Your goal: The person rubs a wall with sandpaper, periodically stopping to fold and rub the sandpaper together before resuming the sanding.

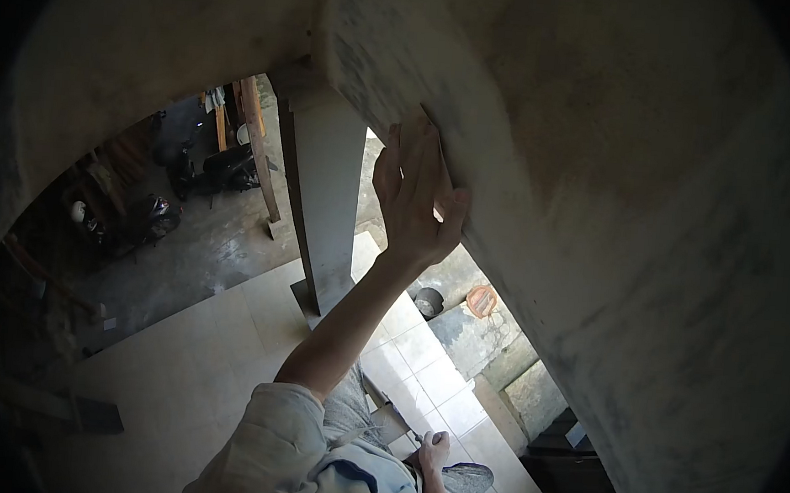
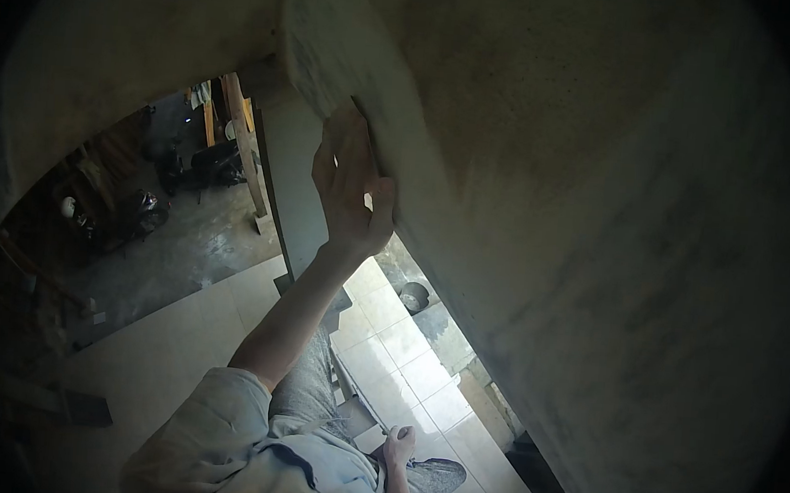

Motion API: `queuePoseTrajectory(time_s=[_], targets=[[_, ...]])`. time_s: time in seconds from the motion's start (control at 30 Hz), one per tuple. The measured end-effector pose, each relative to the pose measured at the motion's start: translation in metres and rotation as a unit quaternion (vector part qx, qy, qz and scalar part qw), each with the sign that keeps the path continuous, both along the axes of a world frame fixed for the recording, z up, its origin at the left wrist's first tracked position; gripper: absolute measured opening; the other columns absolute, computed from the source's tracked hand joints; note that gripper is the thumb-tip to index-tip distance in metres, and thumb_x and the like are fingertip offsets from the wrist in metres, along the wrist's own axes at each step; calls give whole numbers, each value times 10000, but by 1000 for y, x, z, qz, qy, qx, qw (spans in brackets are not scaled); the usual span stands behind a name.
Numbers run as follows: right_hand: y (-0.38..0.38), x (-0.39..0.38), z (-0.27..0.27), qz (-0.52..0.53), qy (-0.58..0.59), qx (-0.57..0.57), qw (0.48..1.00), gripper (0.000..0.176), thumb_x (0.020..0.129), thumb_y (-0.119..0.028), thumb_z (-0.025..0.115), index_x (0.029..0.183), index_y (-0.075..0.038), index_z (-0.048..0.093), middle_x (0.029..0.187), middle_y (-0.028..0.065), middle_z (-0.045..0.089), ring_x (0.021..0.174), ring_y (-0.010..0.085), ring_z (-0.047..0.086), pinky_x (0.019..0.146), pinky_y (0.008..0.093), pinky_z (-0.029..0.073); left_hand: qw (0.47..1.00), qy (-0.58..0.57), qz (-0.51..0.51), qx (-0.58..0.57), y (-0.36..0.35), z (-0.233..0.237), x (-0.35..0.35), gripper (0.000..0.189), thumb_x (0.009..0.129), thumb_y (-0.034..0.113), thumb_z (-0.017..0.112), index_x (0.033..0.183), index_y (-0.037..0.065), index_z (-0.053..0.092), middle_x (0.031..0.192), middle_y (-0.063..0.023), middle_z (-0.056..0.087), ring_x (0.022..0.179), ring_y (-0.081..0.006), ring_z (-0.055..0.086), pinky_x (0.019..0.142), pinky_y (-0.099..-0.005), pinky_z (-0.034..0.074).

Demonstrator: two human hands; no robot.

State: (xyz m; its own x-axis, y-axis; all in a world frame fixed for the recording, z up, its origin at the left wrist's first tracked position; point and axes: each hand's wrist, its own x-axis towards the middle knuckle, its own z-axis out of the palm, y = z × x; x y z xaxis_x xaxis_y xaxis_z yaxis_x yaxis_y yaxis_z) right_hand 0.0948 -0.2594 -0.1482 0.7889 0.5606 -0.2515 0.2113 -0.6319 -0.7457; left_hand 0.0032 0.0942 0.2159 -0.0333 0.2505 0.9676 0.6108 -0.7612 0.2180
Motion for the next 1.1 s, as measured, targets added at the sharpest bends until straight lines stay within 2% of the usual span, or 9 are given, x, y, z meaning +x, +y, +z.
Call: queuePoseTrajectory(time_s=[0.07,0.17,0.33,0.53,0.63,0.73,0.87,0.97,1.1], targets=[[-2,0,-2,1,-17,5,1000,270,807,-226,597,761,22,500,644,145,504,607,246,479,590,403,396,998,-25,-57,32,-5,4,1,649,978,405,379,1421,-65,311,1471,-266,302,1323,-411,316,1068,-478,219],[-4,1,-6,-6,12,-8,1000,267,805,-222,595,755,21,494,636,129,492,604,233,469,582,396,388,999,21,-18,-37,9,13,-8,663,984,410,353,1425,-80,281,1483,-272,276,1336,-412,298,1053,-480,253],[-2,2,-4,0,19,-3,1000,263,800,-212,591,741,18,479,618,107,472,589,222,451,568,388,379,993,115,15,-5,46,49,-39,534,946,207,385,1359,-129,343,1288,-293,511,1331,-339,333,1075,-436,273],[0,4,-8,1,33,7,999,249,796,-198,581,724,13,470,617,94,467,582,211,442,556,375,371,984,18,-135,-114,41,57,-50,573,909,146,498,1413,-62,323,1326,-267,474,1233,-302,442,1062,-379,321],[-3,2,-8,4,24,0,1000,238,797,-191,577,719,7,471,616,84,462,578,199,433,554,367,368,993,5,-87,-82,51,49,-43,623,873,118,525,1427,-52,296,1355,-276,425,1246,-363,426,1081,-401,312],[0,6,-6,-8,21,15,1000,235,799,-190,574,717,5,471,613,81,458,574,193,426,551,366,365,991,99,9,-87,50,70,-48,636,857,90,485,1425,-74,254,1400,-290,375,1314,-491,298,1087,-572,205],[-4,4,-9,-12,36,21,999,238,801,-195,577,714,1,474,607,73,451,574,189,420,548,367,361,952,192,238,-12,76,105,-52,569,825,79,542,1327,-119,359,1367,-272,432,1317,-475,324,1048,-650,219],[0,5,-3,-11,35,19,999,243,800,-199,587,712,-2,474,603,65,444,569,186,416,547,362,359,912,278,302,-19,49,110,-39,505,812,76,573,1256,-127,445,1288,-285,487,1267,-446,408,1016,-646,286],[2,6,-9,-5,45,23,999,245,795,-200,591,712,0,475,601,76,443,566,199,419,551,367,361,912,305,274,27,45,100,-41,446,786,53,603,1166,-159,506,1135,-289,560,1170,-414,504,981,-614,359]])
